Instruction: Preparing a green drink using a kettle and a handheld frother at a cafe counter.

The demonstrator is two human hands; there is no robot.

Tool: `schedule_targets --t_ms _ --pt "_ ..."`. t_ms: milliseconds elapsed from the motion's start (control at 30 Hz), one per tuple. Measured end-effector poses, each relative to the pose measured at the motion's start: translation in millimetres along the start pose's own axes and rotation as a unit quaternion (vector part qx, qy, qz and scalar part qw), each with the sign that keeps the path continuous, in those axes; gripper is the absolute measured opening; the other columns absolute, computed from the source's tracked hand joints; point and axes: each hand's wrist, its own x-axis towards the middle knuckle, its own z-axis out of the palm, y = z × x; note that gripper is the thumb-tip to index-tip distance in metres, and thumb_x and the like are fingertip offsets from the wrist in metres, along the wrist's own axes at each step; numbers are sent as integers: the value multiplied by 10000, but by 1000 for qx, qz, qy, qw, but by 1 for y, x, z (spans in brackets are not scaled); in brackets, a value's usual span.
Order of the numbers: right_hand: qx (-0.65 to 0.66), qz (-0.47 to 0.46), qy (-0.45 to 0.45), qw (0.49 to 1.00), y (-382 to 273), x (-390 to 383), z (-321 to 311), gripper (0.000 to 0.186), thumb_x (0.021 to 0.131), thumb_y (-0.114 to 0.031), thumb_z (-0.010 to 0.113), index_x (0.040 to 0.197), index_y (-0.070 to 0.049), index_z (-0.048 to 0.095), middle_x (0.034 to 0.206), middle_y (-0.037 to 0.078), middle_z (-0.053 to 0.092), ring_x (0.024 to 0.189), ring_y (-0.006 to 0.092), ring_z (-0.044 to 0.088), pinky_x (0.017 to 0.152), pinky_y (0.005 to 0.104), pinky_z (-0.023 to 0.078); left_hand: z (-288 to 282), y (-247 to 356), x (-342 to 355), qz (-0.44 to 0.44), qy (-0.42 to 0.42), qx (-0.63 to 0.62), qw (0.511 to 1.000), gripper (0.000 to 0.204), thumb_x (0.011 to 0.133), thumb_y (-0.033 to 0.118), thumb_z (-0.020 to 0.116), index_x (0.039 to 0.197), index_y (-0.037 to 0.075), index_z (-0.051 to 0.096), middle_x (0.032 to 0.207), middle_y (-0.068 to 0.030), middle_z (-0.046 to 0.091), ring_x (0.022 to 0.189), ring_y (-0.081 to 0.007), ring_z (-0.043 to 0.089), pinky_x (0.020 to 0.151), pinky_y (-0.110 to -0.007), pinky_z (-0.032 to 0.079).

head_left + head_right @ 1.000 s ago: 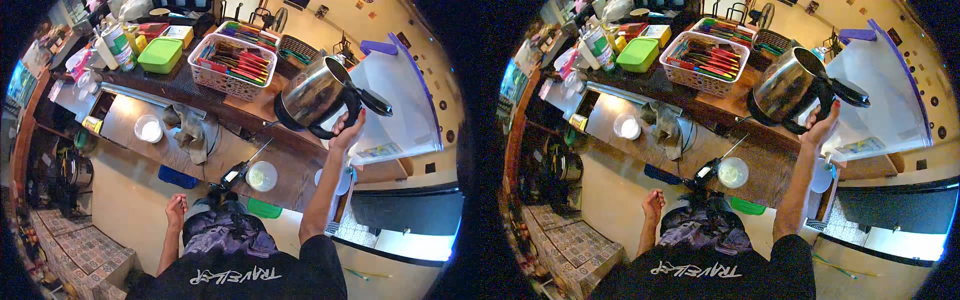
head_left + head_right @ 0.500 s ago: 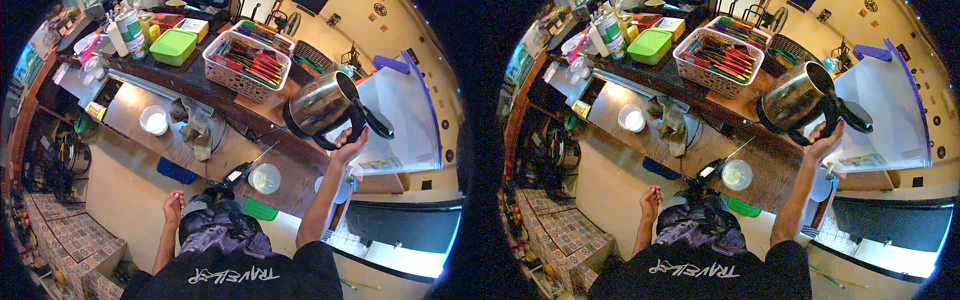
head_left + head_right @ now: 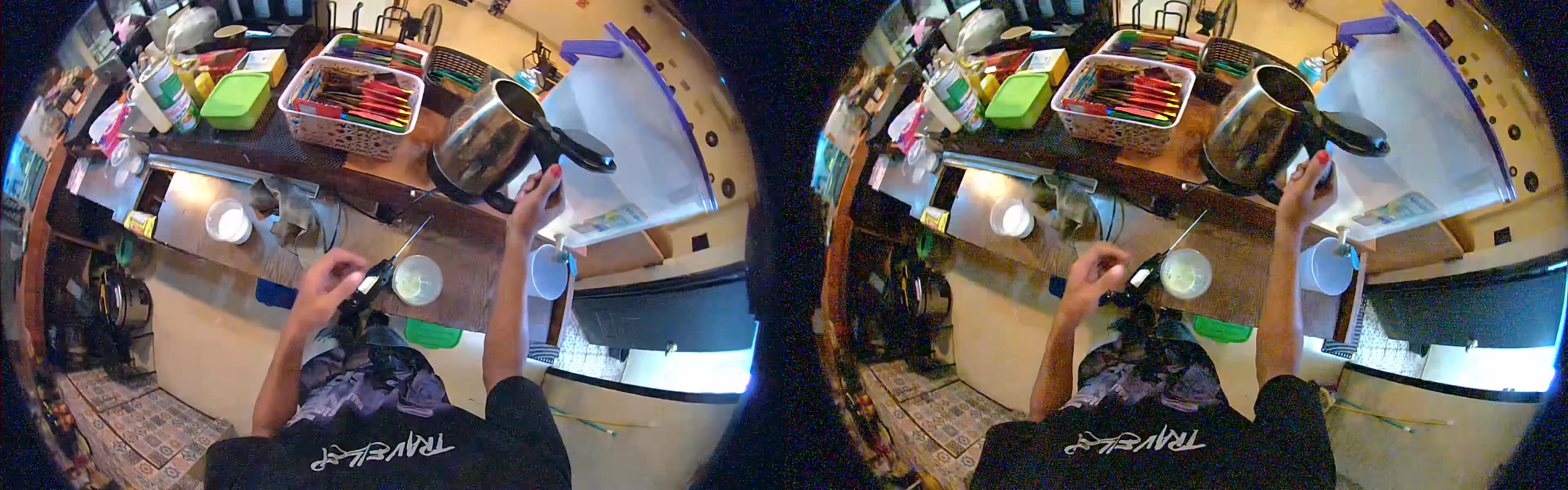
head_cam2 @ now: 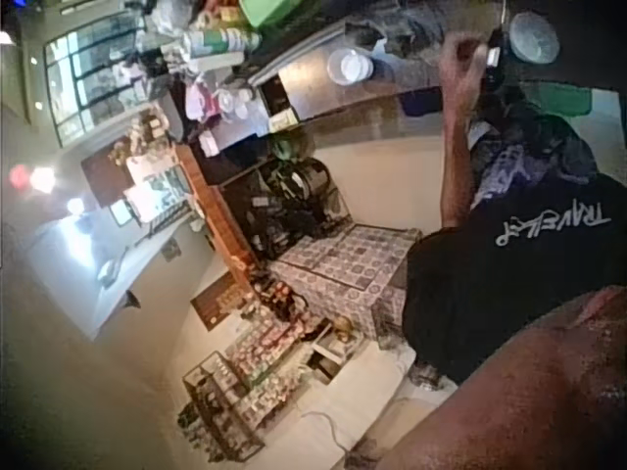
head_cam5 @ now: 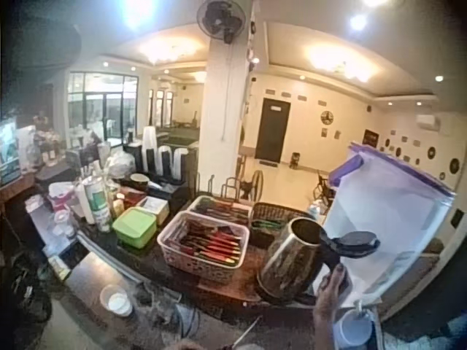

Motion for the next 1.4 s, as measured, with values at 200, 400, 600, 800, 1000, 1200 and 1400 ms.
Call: schedule_targets --t_ms 200,400,600,800,1000,1200,1400 --pt "-24 -31 27 999 12 3 4 418 884 -440 660 723 -85 511 607 -45 460 522 40 405 448 199 273 52 17 99 25 -126 94 987 318 901 242 635 1107 2 597 1029 -105 618 946 -205 580 860 -322 460" --pt "-8 -17 -44 999 2 5 8 367 919 -400 628 798 -70 524 585 -45 453 460 50 413 412 206 311 73 2 133 84 -48 156 983 379 889 194 656 1206 10 558 1191 -98 561 1053 -224 564 905 -300 440" --pt "-278 -312 -1 909 -7 -19 5 576 912 -234 624 1343 25 343 1339 186 403 1185 291 420 1000 409 353 70 -16 150 77 -58 146 985 340 901 212 656 1180 41 568 1222 -113 478 1020 -202 549 825 -288 473" --pt "-307 -376 23 874 -45 2 32 606 837 -245 687 1298 37 414 1293 242 449 1219 399 395 1042 507 292 74 8 155 158 -51 148 975 352 888 226 664 1182 67 554 1272 -108 433 1089 -225 543 857 -332 471" --pt "-379 -429 -4 820 -66 24 51 447 809 -209 684 1193 -35 533 1289 208 446 1164 384 434 992 486 358 75 18 156 157 -44 122 979 337 893 206 657 1179 63 549 1222 -81 488 1071 -198 550 845 -307 465" --pt "-432 -425 -114 787 -79 51 67 322 821 -253 629 1094 -85 600 1201 142 513 1114 349 476 960 451 402 71 25 138 113 -85 106 984 318 911 208 646 1179 68 547 1171 -48 536 1019 -164 562 850 -297 460" --pt "-512 -372 -250 733 -70 70 74 227 864 -247 573 983 -65 639 1108 114 562 1057 330 523 903 448 436 61 31 123 88 -84 100 988 312 911 209 646 1171 60 559 1106 -48 576 1002 -149 561 862 -295 455"
